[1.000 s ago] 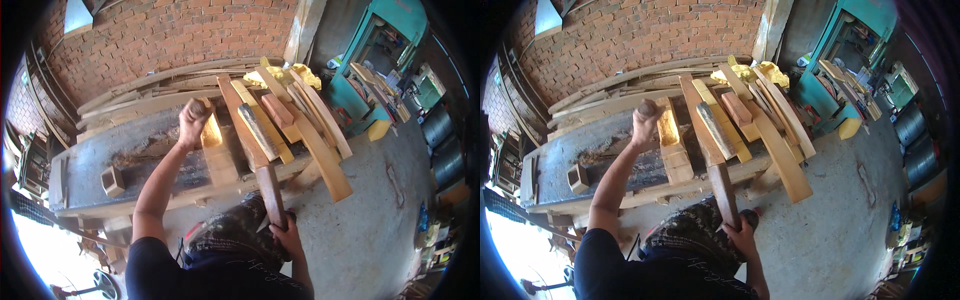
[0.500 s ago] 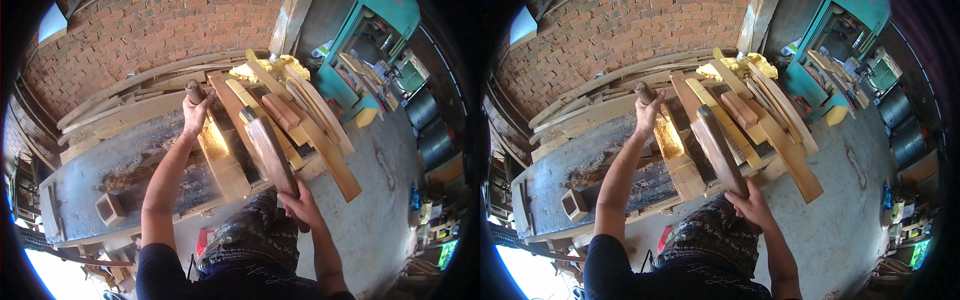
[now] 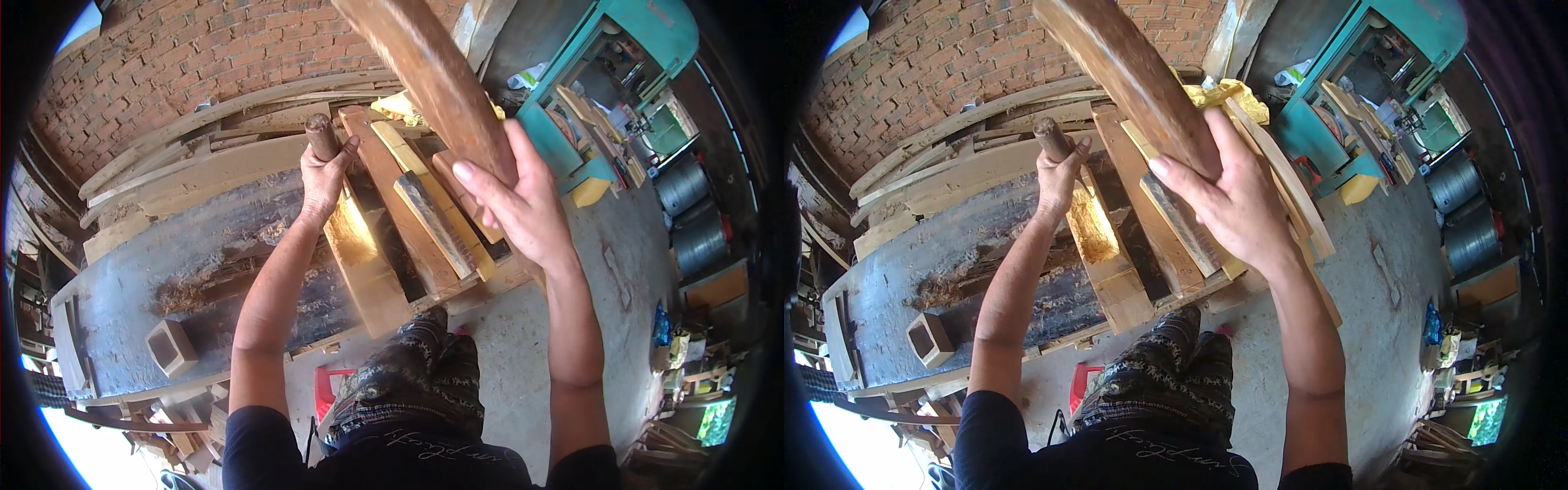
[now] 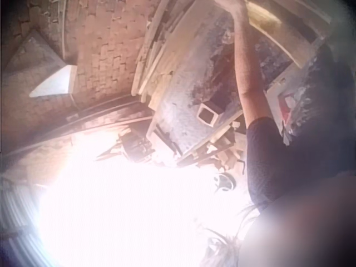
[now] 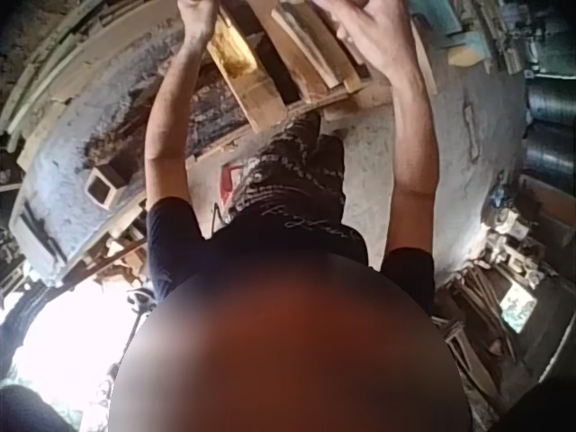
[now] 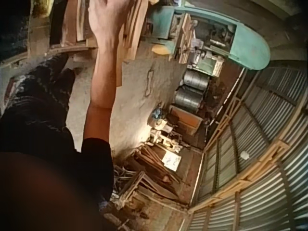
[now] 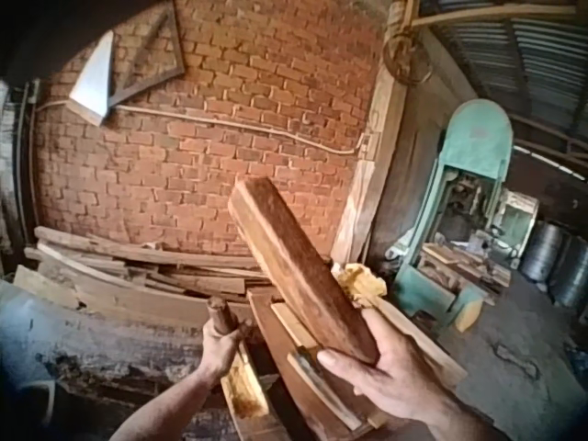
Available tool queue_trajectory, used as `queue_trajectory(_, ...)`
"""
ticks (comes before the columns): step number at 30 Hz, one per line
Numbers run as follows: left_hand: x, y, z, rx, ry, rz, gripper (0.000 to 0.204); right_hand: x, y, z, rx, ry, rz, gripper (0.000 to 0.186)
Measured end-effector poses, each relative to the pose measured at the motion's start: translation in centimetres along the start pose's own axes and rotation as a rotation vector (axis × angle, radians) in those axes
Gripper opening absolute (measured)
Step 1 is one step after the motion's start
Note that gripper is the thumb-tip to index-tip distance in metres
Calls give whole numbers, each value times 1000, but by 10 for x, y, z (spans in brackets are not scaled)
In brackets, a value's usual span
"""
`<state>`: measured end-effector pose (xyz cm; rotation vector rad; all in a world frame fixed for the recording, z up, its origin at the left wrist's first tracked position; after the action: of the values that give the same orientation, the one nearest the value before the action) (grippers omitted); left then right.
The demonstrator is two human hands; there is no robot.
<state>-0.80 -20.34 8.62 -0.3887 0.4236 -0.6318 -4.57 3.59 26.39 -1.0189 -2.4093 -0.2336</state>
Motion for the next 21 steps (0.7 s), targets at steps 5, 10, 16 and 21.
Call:
queue_trajectory(5, 2, -4, -20, -141, -169, 163, 25, -33, -22, 26, 85, 499, 27, 49)
queue_trajectory(10, -7, -4, -6, -6, 42, 133, 38, -23, -31, 38, 42, 303, -52, 48)
queue_trajectory(16, 2, 6, -9, -134, 65, 262, 30, -5, -14, 7, 79, 313, 62, 53)
queue_trajectory(21, 12, 5, -12, -299, 72, 402, 27, -5, -3, -2, 137, 244, 52, 52)
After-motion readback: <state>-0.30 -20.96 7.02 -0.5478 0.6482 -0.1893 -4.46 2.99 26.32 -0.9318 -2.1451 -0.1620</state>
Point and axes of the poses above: each hand's wrist, its own y-axis away from the middle knuckle, its own x-axis out of the back of the hand, z = x × y, the point moved 4 cm from there along -y, towards the middle knuckle, and after that the axes turned 13 degrees about -x, right-handed, at the moved point
